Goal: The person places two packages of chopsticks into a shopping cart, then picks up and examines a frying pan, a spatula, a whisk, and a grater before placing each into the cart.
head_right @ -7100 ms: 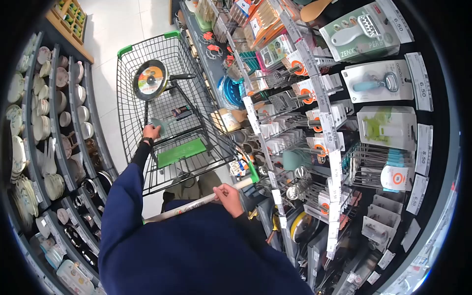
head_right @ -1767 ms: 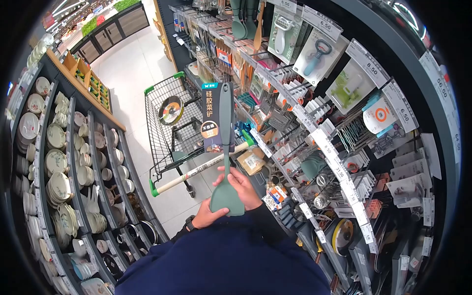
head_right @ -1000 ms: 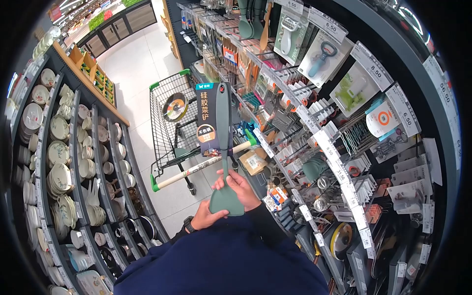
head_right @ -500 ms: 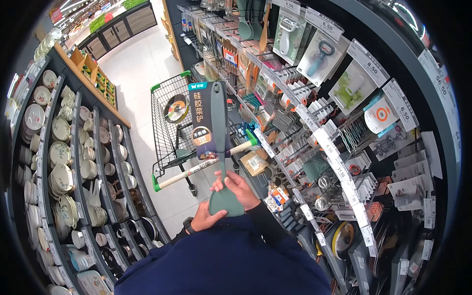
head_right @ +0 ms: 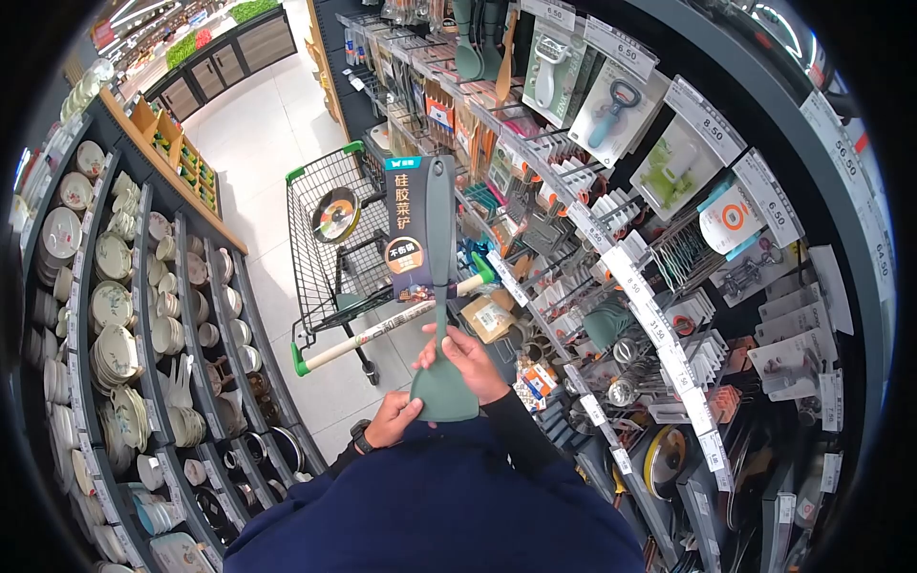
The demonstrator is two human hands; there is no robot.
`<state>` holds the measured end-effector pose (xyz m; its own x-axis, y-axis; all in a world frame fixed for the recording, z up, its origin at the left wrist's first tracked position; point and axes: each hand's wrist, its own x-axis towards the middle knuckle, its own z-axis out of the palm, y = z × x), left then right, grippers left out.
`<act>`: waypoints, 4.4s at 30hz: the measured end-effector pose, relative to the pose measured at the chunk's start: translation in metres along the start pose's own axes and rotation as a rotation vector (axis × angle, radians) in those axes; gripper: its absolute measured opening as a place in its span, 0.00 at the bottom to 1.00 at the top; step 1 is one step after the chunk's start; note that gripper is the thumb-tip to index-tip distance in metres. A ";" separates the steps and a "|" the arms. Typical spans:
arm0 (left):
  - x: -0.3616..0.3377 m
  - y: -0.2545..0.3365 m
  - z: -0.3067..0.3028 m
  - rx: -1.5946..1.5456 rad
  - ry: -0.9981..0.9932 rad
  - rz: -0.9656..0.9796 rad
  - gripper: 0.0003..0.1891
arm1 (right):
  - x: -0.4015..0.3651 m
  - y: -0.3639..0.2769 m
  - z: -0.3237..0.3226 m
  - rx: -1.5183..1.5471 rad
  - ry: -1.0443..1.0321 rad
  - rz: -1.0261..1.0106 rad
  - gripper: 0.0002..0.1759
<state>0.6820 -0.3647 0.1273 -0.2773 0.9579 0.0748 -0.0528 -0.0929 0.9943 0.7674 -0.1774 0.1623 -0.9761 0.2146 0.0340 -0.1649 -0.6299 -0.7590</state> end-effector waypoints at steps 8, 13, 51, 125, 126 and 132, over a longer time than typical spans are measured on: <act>0.005 0.002 -0.008 0.019 -0.037 -0.118 0.25 | 0.001 0.001 -0.001 -0.019 0.060 -0.028 0.23; 0.012 0.007 -0.009 -0.112 -0.071 -0.144 0.26 | 0.008 -0.002 -0.009 0.018 0.054 -0.061 0.23; 0.029 -0.008 -0.025 -0.041 -0.015 -0.245 0.19 | 0.021 -0.010 -0.011 0.067 0.081 0.014 0.22; 0.038 0.003 -0.041 0.128 -0.038 -0.259 0.26 | 0.047 0.000 -0.008 0.196 0.030 0.052 0.25; 0.039 0.001 -0.040 0.112 -0.034 -0.293 0.25 | 0.048 -0.001 -0.007 0.197 0.029 0.052 0.25; 0.039 -0.021 -0.040 0.004 0.007 -0.245 0.19 | 0.052 -0.001 -0.013 0.070 0.017 0.036 0.25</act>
<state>0.6340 -0.3366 0.1058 -0.2633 0.9498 -0.1690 -0.1150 0.1430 0.9830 0.7183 -0.1557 0.1563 -0.9791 0.2035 -0.0042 -0.1399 -0.6879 -0.7121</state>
